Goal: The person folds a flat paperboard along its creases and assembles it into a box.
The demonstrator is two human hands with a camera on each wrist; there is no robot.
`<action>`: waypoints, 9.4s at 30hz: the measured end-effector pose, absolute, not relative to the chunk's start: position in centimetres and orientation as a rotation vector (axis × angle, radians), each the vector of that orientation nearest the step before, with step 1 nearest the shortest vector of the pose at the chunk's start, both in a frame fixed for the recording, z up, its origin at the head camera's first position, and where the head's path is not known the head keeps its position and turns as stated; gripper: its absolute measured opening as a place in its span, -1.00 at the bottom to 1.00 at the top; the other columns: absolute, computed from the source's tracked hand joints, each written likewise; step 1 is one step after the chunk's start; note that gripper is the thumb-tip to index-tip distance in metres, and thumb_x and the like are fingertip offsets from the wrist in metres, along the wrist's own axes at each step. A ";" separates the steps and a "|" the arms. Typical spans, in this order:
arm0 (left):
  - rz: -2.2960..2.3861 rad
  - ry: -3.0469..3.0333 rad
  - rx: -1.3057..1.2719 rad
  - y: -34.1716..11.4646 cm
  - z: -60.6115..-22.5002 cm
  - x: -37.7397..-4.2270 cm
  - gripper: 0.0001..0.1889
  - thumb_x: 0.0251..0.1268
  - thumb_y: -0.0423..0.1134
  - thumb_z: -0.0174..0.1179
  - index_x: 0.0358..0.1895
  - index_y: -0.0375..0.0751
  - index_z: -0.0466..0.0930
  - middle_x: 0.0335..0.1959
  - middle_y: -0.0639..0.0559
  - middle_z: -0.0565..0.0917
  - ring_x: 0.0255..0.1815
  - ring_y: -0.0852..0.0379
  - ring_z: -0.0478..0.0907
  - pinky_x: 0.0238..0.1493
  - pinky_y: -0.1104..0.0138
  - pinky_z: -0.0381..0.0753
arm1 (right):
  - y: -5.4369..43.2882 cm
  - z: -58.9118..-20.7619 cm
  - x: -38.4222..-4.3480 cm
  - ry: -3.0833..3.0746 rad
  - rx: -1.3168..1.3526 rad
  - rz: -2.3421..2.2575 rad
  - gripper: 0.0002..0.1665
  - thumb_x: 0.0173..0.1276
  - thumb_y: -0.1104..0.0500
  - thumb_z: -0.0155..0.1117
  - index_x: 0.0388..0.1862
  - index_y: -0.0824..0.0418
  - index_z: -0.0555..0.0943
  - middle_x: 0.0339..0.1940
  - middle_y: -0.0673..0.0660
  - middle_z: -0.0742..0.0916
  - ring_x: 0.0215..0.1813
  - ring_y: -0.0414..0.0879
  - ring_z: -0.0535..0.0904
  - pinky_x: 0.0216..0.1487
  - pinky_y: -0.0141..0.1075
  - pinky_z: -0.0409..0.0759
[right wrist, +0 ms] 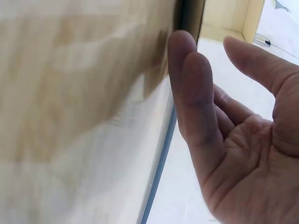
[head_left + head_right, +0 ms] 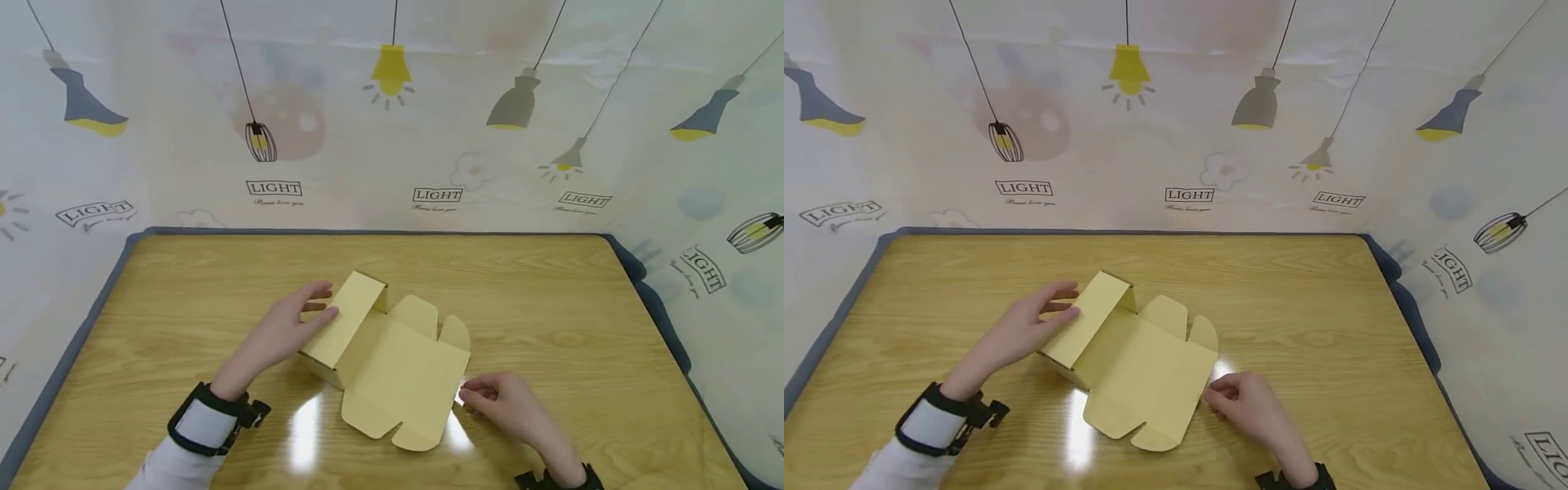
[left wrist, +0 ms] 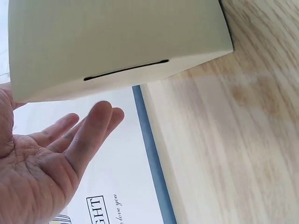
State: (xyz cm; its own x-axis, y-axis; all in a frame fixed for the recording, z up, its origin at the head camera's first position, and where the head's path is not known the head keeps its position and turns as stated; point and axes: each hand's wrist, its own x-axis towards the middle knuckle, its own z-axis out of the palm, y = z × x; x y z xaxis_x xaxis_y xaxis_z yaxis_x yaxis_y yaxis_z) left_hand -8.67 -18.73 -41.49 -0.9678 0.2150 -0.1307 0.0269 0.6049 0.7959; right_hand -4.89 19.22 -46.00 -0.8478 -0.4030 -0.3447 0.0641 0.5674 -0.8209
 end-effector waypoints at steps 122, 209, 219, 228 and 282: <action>1.625 2.681 -0.233 -16.6 -43.9 -9.0 -0.62 0.43 -0.42 0.16 0.25 -0.47 0.54 -0.01 -0.35 0.68 -0.16 -0.13 0.74 -0.32 0.22 0.78 | 16.3 -43.2 -15.0 2.427 -0.290 -1.328 -0.68 0.50 0.15 0.25 -0.01 0.40 0.68 -0.34 0.21 0.79 -0.40 -0.04 0.71 -0.27 -0.16 0.76; 2.230 2.387 -0.093 -14.6 -43.1 -7.7 -0.56 0.51 -0.37 0.12 0.39 -0.31 0.43 0.36 -0.23 0.52 0.41 -0.05 0.45 -0.05 0.49 0.68 | 13.0 -41.9 -12.1 2.791 -0.490 -1.591 -0.75 0.50 0.18 0.26 -0.05 0.32 0.75 -0.32 0.25 0.82 -0.37 -0.35 0.69 -0.34 -0.44 0.66; 2.151 2.393 0.032 -15.0 -43.3 -7.6 -0.49 0.53 -0.33 0.11 0.48 -0.25 0.34 0.42 -0.23 0.47 0.49 -0.10 0.35 0.04 0.38 0.68 | 13.0 -42.2 -12.1 2.664 -0.445 -1.650 -0.67 0.49 0.19 0.28 0.13 0.32 0.68 -0.12 0.30 0.81 -0.22 0.09 0.81 -0.21 -0.27 0.79; 2.123 2.366 0.031 -15.0 -43.1 -7.6 -0.48 0.53 -0.33 0.11 0.49 -0.24 0.31 0.44 -0.24 0.44 0.52 -0.11 0.29 0.07 0.37 0.66 | 13.2 -42.3 -12.1 2.627 -0.509 -1.652 -0.57 0.50 0.19 0.25 0.31 0.22 0.59 -0.08 0.30 0.78 -0.22 0.09 0.81 -0.22 -0.24 0.79; 1.675 2.787 0.622 -16.2 -41.1 -6.6 -0.49 0.70 -0.10 -0.20 0.54 -0.21 0.25 0.56 -0.19 0.32 0.59 -0.19 0.23 0.47 -0.16 0.34 | 14.8 -39.4 -11.2 2.483 -0.891 -1.340 -0.43 0.70 0.14 -0.16 0.62 0.10 0.20 0.62 0.14 0.35 0.62 0.10 0.24 0.58 -0.15 0.27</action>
